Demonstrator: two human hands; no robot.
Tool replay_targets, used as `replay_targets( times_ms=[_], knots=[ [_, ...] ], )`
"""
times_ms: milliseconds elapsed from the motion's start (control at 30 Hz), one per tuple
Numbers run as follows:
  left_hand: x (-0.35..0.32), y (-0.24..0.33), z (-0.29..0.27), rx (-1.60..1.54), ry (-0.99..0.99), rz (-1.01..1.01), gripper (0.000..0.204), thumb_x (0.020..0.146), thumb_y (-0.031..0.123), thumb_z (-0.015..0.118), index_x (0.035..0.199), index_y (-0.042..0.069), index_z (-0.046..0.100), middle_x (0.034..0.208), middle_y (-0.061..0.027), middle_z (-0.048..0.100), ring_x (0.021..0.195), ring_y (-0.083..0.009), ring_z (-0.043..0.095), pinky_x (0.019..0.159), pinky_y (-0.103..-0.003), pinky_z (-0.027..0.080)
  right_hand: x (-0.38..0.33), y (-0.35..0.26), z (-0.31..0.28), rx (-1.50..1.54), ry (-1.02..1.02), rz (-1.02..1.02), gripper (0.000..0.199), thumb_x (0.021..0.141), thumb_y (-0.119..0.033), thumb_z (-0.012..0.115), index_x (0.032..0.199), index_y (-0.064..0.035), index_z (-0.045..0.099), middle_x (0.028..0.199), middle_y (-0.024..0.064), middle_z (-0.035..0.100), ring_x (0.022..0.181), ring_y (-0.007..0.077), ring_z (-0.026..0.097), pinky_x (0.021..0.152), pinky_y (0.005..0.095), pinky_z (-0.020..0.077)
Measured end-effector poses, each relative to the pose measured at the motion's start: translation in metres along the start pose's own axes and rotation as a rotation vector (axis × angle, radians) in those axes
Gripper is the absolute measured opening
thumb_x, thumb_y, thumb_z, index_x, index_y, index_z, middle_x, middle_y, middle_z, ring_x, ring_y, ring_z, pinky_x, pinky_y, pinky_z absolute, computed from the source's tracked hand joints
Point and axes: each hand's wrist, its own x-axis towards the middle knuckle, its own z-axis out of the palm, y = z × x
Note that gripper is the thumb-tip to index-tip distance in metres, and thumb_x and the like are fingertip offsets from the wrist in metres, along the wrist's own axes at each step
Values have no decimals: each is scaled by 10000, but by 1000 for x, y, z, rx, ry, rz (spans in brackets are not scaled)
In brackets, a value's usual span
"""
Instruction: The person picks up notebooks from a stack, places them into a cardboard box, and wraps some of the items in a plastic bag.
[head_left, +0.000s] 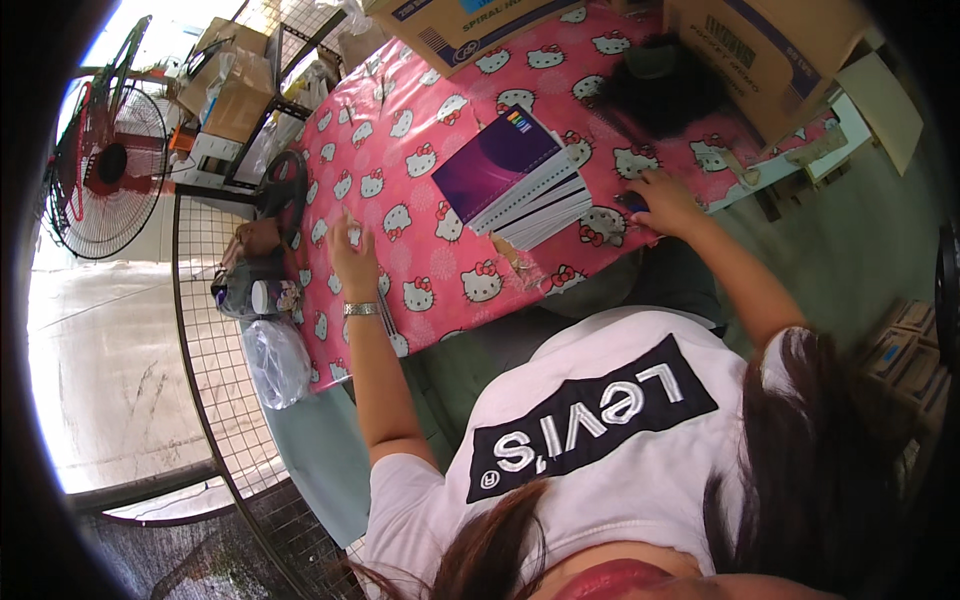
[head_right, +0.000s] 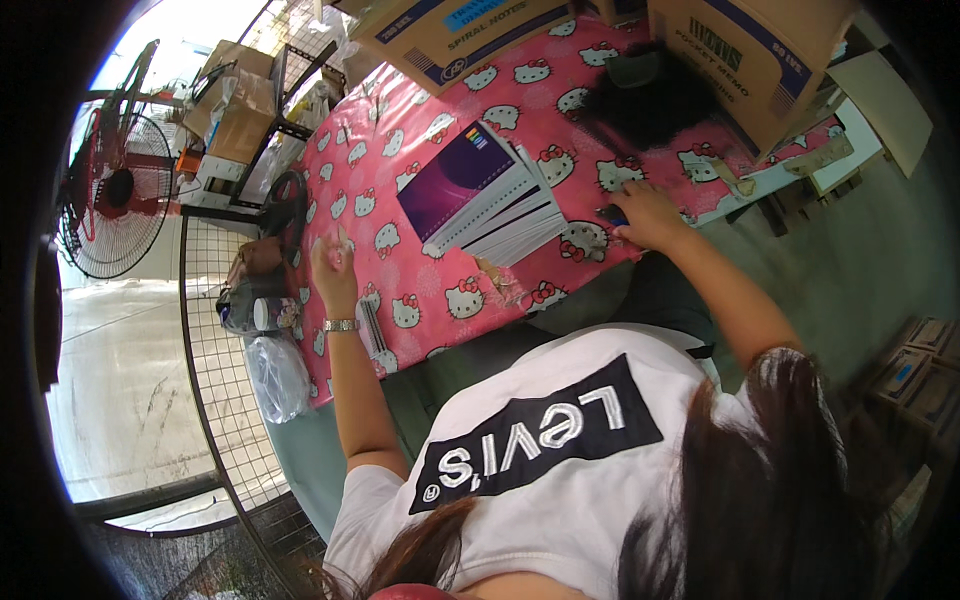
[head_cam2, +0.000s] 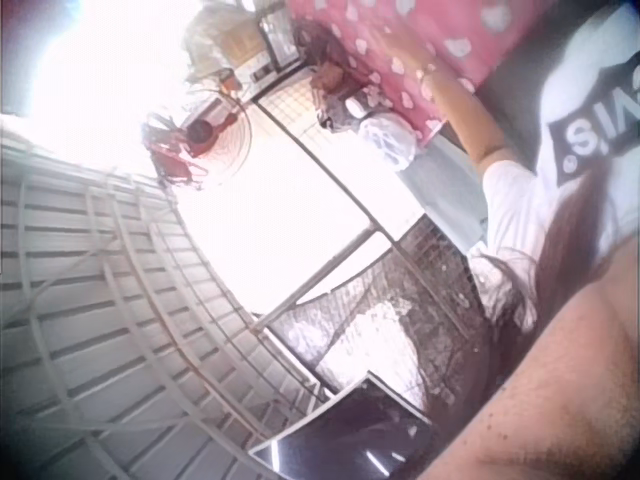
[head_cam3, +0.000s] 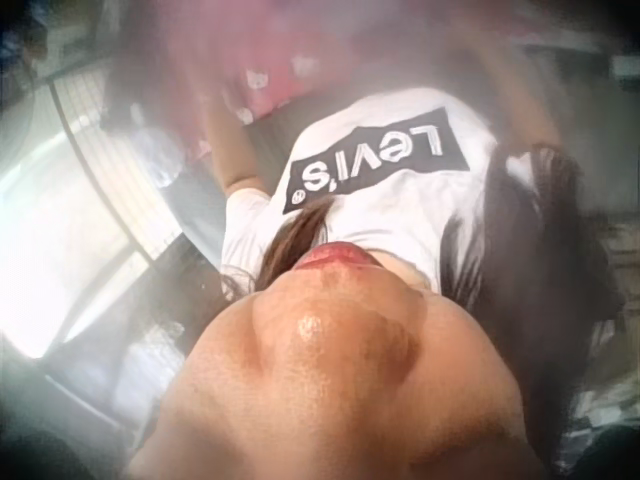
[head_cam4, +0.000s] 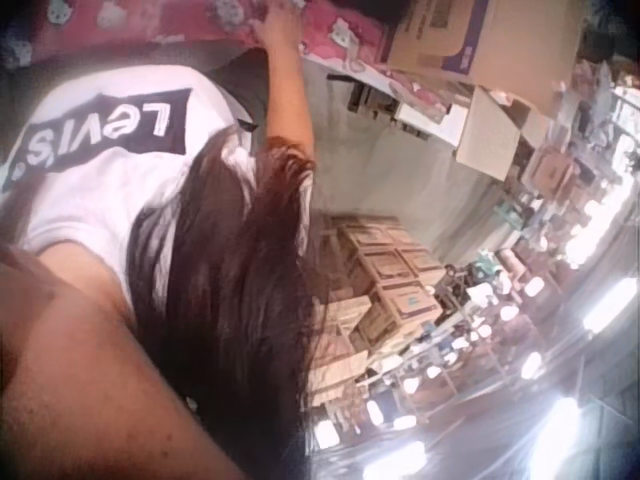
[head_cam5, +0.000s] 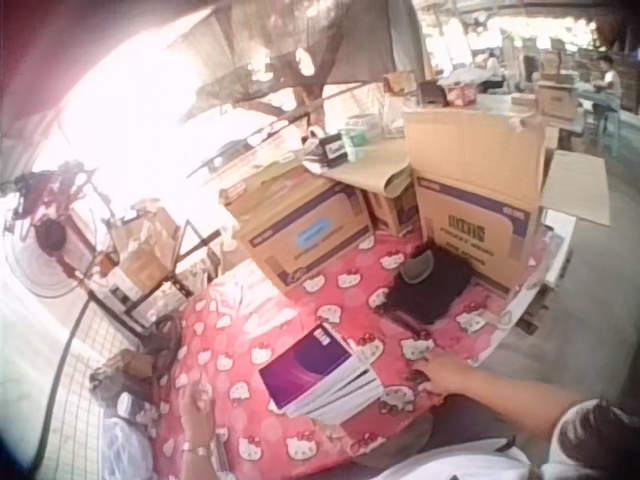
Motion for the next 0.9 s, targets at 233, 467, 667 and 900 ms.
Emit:
replay_targets(
  times_ms=[233, 467, 667, 900],
  knots=[
    [47, 273, -8, -15, -344, 530, 369, 764, 219, 761, 1073, 48, 655, 1102, -105, 629, 1043, -295, 602, 875, -387, 503, 108, 10, -15, 14, 312, 155, 273, 840, -288, 640, 1007, -73, 660, 1097, 108, 598, 1088, 284, 555, 906, 480, 438],
    [59, 268, -7, 63, -538, 517, 345, 773, 260, 735, 1063, 82, 675, 1030, -69, 665, 903, -255, 655, 790, -379, 536, 127, 14, 16, -412, 237, 81, 219, 884, -165, 497, 998, -78, 662, 1026, 102, 636, 1000, 250, 596, 857, 409, 433],
    [63, 261, -8, -27, -519, 572, 303, 771, 203, 739, 1047, 85, 697, 1006, -57, 693, 723, -205, 680, 697, -322, 547, 140, 18, 1, -256, 154, 131, 198, 826, -207, 597, 977, -91, 652, 992, 100, 643, 989, 268, 617, 854, 418, 449],
    [64, 264, -8, -33, -534, 560, 267, 778, 174, 724, 1028, 82, 704, 1002, -73, 700, 703, -194, 685, 669, -312, 550, 149, 33, 13, -228, 78, 132, 283, 788, -202, 661, 1040, -74, 655, 978, 128, 659, 943, 285, 650, 869, 450, 468]
  ],
)
